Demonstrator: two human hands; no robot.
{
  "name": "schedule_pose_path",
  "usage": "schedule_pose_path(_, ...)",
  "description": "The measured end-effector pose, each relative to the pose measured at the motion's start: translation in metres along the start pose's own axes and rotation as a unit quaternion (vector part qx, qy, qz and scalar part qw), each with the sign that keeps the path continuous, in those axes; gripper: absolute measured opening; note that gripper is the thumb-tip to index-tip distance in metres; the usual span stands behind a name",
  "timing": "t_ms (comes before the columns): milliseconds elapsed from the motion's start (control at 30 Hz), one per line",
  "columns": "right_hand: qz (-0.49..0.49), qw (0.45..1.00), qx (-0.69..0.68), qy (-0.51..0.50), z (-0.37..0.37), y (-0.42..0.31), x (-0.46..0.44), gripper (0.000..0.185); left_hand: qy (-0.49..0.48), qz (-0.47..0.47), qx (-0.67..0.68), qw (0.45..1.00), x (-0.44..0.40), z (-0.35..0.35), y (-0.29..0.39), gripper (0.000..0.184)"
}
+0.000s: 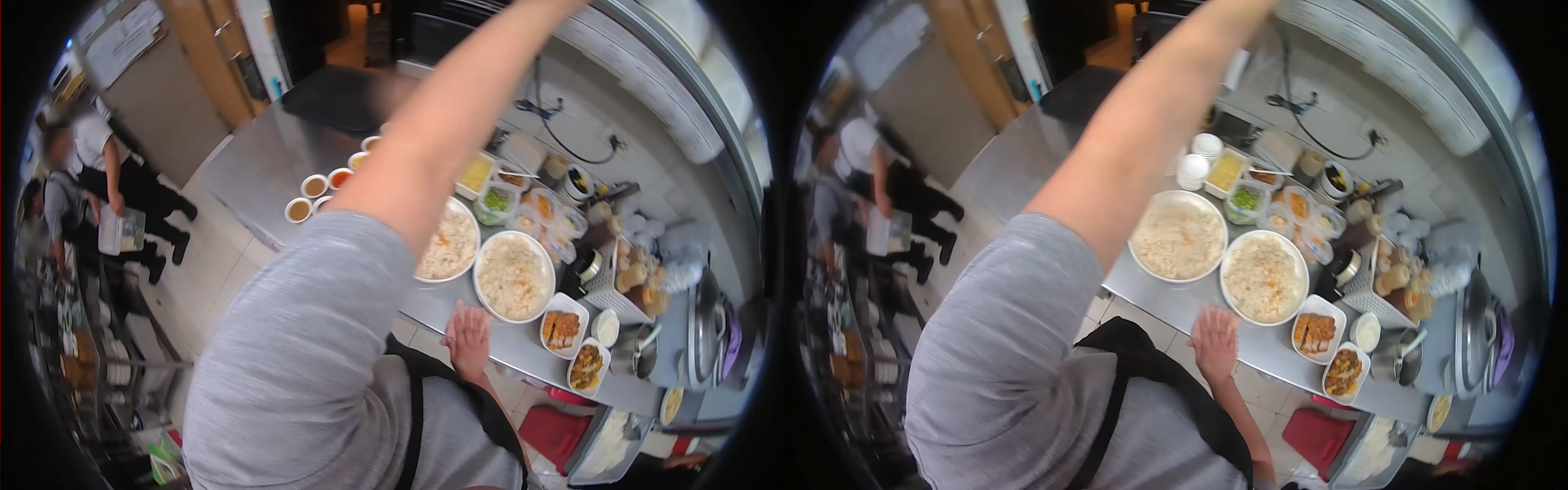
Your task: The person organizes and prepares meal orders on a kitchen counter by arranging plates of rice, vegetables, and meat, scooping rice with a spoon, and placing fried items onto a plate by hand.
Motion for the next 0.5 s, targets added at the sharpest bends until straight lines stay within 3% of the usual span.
schedule_pose_path(33,0.062,0.998,-0.026,-0.004,-0.007,-0.018,-0.011,0.055,0.004,0.001,0.027,1.000,0.000,0.002,0.000,0.020)
schedule_pose_path(167,0.135,0.983,-0.120,-0.008,-0.020,-0.073,-0.047,0.052,-0.012,-0.003,0.027,1.000,0.001,-0.001,-0.004,0.018)
schedule_pose_path(200,0.149,0.981,-0.123,-0.015,-0.020,-0.084,-0.055,0.052,-0.098,-0.032,-0.106,0.989,0.010,-0.046,-0.025,0.029)
schedule_pose_path(233,0.168,0.975,-0.141,-0.028,-0.018,-0.094,-0.063,0.054,-0.185,-0.022,-0.125,0.974,0.012,-0.047,-0.026,0.030)
schedule_pose_path(267,0.187,0.969,-0.159,-0.040,-0.019,-0.103,-0.070,0.056,-0.166,-0.052,-0.025,0.984,0.014,-0.017,-0.022,0.029)
schedule_pose_path(300,0.195,0.966,-0.161,-0.045,-0.027,-0.108,-0.076,0.056,-0.089,-0.043,0.051,0.994,0.019,0.004,-0.020,0.027)
schedule_pose_path(333,0.237,0.963,-0.113,-0.055,-0.042,-0.112,-0.079,0.057,-0.036,-0.060,0.064,0.995,0.027,0.032,-0.015,0.019)
schedule_pose_path(400,0.277,0.956,-0.067,-0.066,-0.055,-0.134,-0.085,0.057,-0.106,-0.065,0.074,0.990,0.044,0.121,0.003,0.014)
schedule_pose_path(433,0.284,0.956,-0.054,-0.045,-0.055,-0.145,-0.092,0.058,-0.088,-0.057,0.150,0.983,0.061,0.163,0.010,0.009)
schedule_pose_path(500,0.288,0.956,-0.041,-0.025,-0.057,-0.168,-0.105,0.059,-0.206,-0.018,0.191,0.960,0.107,0.241,0.014,0.008)
Point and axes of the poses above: each hand's wrist, its own x-axis away from the middle knuckle, its own z-axis out of the back of the hand, y = z × x, the point moved 5 cm from there along -x, towards the middle knuckle, and after that the axes turned 8 degrees about y, right-handed, at the moved point
